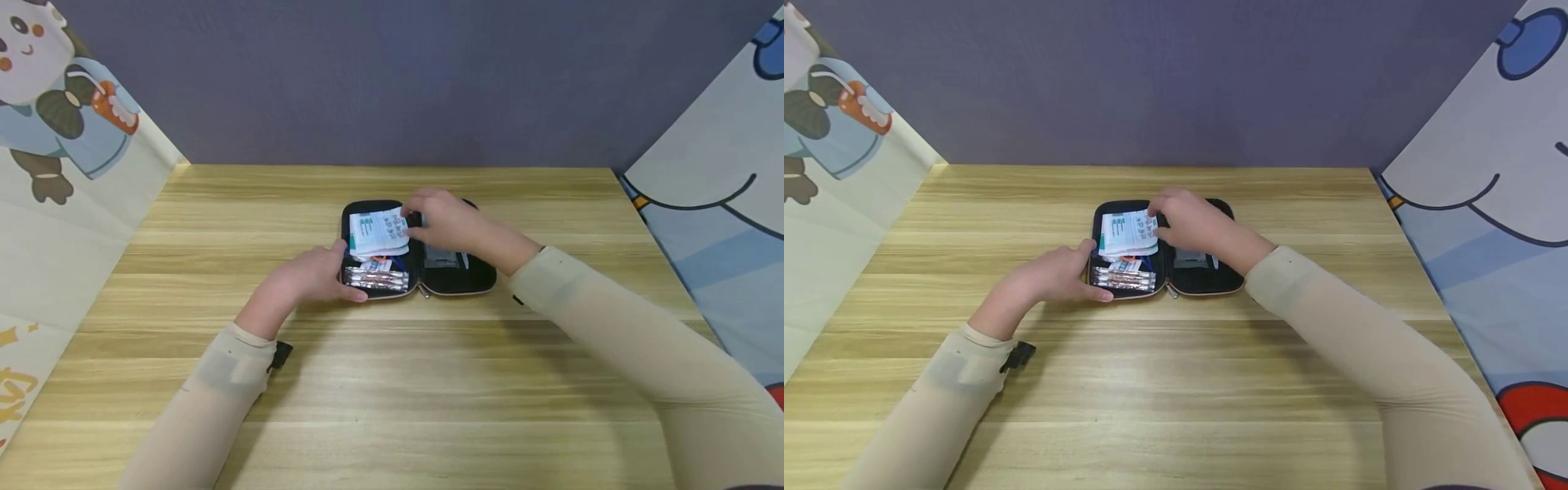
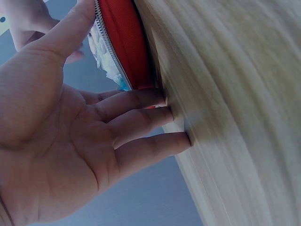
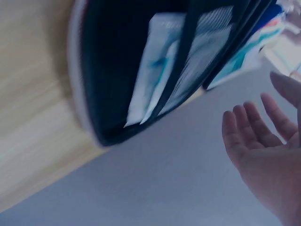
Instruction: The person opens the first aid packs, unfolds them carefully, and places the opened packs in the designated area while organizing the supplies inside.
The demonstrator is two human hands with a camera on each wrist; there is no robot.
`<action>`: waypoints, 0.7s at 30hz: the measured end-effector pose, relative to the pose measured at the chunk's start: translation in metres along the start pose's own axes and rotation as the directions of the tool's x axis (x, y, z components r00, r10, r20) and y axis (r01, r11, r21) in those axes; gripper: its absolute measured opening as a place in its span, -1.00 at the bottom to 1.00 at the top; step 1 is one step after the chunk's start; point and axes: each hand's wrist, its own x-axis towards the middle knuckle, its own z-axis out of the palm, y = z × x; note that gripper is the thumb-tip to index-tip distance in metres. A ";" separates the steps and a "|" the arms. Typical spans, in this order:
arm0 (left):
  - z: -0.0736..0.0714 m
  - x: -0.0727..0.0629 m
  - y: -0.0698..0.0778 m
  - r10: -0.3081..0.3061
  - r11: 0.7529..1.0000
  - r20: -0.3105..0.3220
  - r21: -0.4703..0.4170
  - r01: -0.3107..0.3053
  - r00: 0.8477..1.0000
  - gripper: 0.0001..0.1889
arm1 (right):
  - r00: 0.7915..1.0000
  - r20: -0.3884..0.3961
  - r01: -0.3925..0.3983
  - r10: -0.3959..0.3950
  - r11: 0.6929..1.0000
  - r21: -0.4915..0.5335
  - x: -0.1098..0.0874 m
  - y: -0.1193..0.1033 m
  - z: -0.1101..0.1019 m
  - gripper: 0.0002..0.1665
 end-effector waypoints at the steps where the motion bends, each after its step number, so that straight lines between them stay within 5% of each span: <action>1: 0.000 0.000 0.000 0.002 1.000 -0.001 -0.001 -0.002 1.000 0.31 | 1.000 0.024 0.012 -0.012 1.000 -0.009 0.000 -0.005 0.003 -0.51; 6: 0.001 0.001 -0.002 0.007 1.000 -0.005 0.007 -0.007 1.000 0.32 | 0.991 0.116 0.072 -0.064 0.995 -0.066 0.002 -0.021 0.017 -0.37; 13: 0.002 0.001 -0.002 0.016 1.000 -0.014 0.004 -0.016 1.000 0.31 | 0.989 0.131 0.080 -0.066 0.991 -0.109 0.004 -0.020 0.029 -0.33; 21: 0.002 0.000 -0.002 0.023 1.000 -0.026 -0.013 -0.023 0.999 0.28 | 0.989 0.078 0.138 -0.129 0.982 -0.129 0.005 -0.018 0.041 -0.61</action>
